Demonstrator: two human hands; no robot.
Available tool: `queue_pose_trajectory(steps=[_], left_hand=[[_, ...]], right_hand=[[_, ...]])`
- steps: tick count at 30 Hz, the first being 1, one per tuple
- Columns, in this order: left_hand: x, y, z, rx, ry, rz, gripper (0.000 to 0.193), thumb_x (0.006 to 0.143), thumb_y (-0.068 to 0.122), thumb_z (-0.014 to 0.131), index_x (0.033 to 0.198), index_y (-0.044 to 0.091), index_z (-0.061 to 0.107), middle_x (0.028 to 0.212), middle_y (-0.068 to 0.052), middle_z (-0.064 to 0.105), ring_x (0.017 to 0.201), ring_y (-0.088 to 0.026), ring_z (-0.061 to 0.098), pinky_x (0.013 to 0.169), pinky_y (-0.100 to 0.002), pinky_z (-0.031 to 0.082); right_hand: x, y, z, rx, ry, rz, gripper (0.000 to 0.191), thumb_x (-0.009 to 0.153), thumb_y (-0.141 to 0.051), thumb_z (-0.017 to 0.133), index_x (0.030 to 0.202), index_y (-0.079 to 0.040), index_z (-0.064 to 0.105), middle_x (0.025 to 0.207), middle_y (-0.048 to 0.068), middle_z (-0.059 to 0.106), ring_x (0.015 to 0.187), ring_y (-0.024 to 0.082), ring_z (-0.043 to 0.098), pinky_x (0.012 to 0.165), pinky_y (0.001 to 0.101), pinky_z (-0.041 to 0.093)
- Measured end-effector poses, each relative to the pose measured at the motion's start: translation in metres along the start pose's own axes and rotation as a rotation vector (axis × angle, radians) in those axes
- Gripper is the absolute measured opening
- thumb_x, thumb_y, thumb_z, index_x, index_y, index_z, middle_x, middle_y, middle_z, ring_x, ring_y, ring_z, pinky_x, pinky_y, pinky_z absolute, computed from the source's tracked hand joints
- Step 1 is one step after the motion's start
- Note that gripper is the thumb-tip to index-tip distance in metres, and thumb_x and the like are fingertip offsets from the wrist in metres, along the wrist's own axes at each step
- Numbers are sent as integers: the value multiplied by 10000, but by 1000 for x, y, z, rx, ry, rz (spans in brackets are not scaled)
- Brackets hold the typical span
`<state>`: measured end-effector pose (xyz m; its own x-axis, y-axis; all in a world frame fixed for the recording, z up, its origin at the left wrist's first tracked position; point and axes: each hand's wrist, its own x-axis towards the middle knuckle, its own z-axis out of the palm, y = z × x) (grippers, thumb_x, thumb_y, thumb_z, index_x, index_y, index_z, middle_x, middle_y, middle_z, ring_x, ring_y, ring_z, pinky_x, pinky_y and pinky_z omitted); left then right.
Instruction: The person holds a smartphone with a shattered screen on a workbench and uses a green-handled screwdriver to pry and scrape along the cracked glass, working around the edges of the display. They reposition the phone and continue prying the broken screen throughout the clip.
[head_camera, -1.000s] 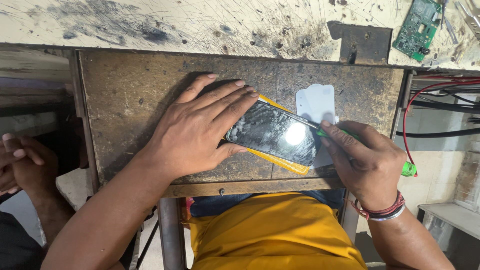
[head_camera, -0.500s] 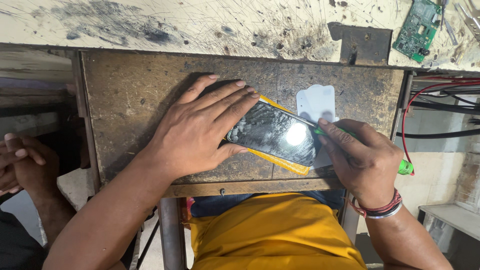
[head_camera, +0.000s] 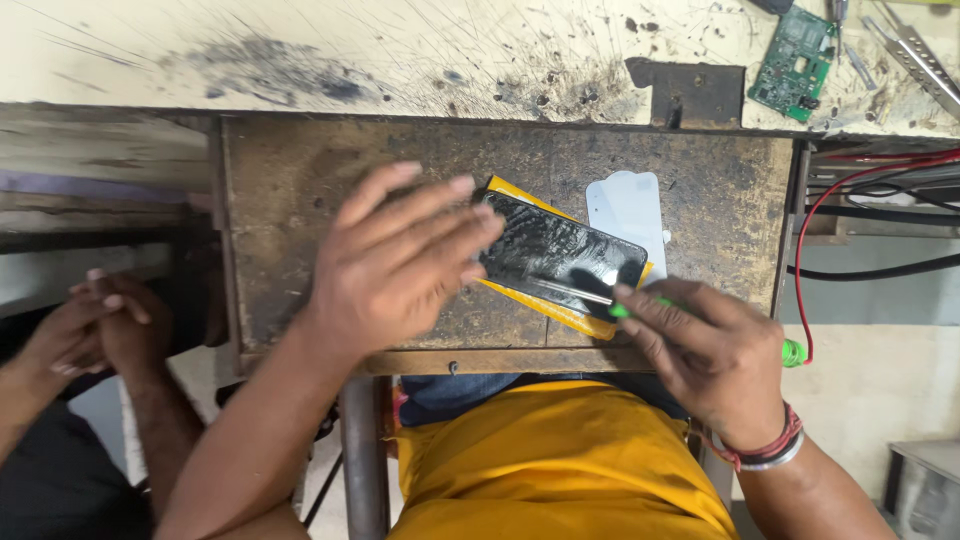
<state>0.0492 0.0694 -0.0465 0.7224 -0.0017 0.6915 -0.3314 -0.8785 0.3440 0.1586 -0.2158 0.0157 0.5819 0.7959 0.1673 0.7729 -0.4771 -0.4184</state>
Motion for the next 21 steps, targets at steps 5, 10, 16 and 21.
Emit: queue_pose_trajectory(steps=[5,10,16,21], left_hand=[[-15,71,-14,-40,-151,81,410,957,430,697,1178,93,777,1070,-42,763,1033,-173,687,915,-365,518],[-40,111,-12,-52,-276,-68,207,972,290,757,993,84,759,719,32,577,711,-137,549,651,-318,442],[-68,124,-13,-18,-246,-125,214,926,309,775,847,119,714,642,33,529,655,-148,522,612,-317,419],[-80,119,-17,-31,-141,-209,121,941,262,746,942,142,759,739,31,689,703,-131,613,654,-332,463]], right_hand=[[-20,-8,-8,95,-104,-134,343,778,-225,827,1119,-240,797,975,26,763,720,182,713,640,328,561],[-39,-9,-8,147,-200,-136,327,762,-273,809,1089,-271,808,975,-9,765,734,194,723,634,334,572],[-55,-9,-5,231,-274,-75,316,775,-290,803,1091,-271,821,956,4,768,728,215,741,612,337,586],[-65,0,-10,274,-184,-51,282,800,-242,795,1080,-210,811,978,26,777,809,197,760,675,314,603]])
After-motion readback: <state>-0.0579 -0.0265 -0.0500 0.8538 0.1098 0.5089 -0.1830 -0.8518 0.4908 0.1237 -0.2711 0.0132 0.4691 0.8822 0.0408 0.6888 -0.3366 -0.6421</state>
